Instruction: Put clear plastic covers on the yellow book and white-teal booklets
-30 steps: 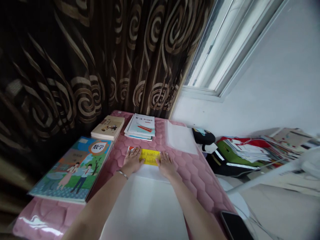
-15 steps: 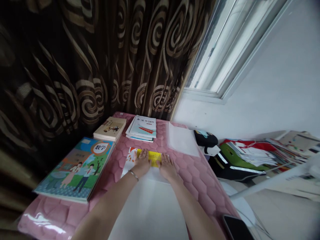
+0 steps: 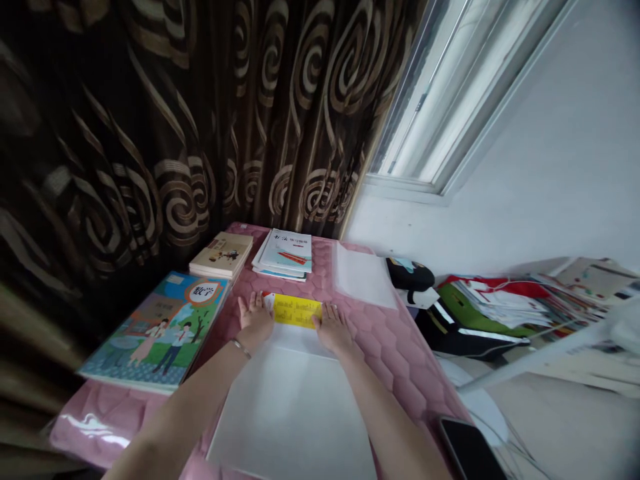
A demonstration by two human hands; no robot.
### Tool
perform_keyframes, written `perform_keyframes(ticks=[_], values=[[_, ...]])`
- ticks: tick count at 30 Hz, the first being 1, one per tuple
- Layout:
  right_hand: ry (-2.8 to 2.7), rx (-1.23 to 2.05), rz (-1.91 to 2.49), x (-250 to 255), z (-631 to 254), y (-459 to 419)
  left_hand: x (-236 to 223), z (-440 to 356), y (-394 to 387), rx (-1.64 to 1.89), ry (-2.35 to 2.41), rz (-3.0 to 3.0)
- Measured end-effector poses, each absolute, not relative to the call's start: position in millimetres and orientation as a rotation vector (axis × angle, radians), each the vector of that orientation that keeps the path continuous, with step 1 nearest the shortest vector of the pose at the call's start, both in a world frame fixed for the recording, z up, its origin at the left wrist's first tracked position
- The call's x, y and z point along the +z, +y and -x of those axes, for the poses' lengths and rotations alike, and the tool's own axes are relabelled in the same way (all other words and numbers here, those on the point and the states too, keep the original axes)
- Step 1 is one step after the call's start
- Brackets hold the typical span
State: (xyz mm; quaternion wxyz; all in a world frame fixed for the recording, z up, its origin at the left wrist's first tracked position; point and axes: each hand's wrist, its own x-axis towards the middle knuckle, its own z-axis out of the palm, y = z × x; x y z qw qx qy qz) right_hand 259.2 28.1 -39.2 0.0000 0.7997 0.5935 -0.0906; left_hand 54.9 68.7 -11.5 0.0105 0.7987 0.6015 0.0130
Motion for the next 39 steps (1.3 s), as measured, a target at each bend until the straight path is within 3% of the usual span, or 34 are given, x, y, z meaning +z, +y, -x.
perform_keyframes(ticks=[5,11,25,39], values=[[1.853,-0.259,-2.5,-40,-259,28,-20,-47,-26,0.149,1.313,-2.86],[1.867,-0.251,-2.467,-35,-258,29,-50,-12,-120,0.519,0.629,-3.279],[2.118,-0.303,-2.317,-9,-245,56,-50,-16,-117,0.502,0.529,-3.383],[2.129,-0.392,-2.327,5,-259,85,-55,-20,-117,0.735,0.512,-3.472]])
